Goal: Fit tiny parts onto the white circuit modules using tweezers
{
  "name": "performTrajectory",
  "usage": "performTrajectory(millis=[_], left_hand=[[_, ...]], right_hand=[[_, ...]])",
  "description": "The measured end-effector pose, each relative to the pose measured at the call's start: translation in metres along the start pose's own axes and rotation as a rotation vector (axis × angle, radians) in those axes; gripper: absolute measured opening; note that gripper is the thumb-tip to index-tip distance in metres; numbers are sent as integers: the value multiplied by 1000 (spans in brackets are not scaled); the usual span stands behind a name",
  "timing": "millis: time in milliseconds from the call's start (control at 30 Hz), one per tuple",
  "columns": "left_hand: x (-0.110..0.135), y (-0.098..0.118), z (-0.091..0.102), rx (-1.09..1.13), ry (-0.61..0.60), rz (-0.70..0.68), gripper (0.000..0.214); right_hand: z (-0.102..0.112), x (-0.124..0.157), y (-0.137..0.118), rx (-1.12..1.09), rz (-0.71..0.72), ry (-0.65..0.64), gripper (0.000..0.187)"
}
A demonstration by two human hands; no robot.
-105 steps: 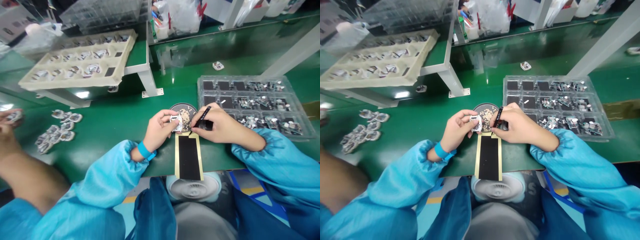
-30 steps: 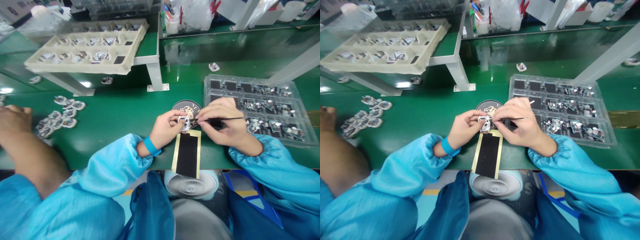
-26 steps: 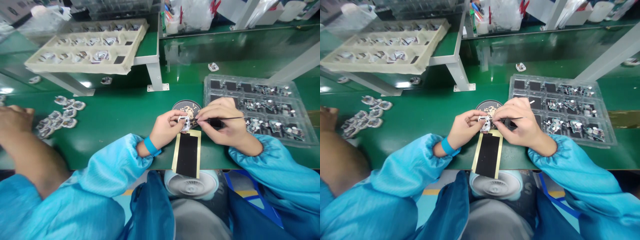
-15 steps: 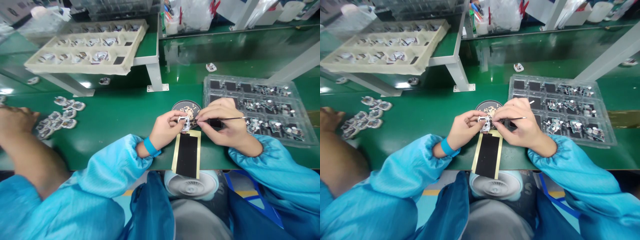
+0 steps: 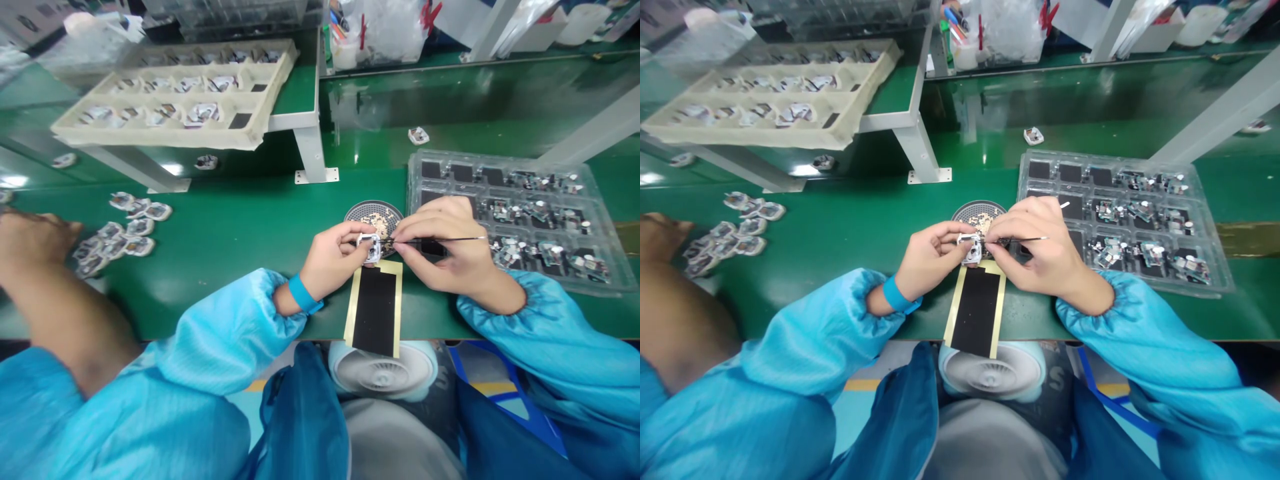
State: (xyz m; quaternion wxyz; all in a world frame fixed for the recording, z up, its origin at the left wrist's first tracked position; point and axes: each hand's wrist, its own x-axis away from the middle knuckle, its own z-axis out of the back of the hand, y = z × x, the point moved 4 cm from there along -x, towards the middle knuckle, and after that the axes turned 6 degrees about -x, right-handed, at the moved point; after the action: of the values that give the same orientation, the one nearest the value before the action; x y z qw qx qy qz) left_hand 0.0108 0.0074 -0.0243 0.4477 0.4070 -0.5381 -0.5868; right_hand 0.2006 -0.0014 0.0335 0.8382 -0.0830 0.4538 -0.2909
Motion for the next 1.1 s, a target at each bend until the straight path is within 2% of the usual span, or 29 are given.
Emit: performTrajectory(millis=[233,633,933,1100], left_hand=[[0,1,0,-2,1,13,25],[0,0,0,-19,10,34,24],[1,-1,1,-16,6,33,26],[1,-1,0,-17,12,40,26]], right_hand=[[-2,2,2,-9,-18,-6,17],[2,0,4,-156,-130,41,13],[2,1,3,-81,-39,44,15],[1,3,3,-66,-52,22,16]])
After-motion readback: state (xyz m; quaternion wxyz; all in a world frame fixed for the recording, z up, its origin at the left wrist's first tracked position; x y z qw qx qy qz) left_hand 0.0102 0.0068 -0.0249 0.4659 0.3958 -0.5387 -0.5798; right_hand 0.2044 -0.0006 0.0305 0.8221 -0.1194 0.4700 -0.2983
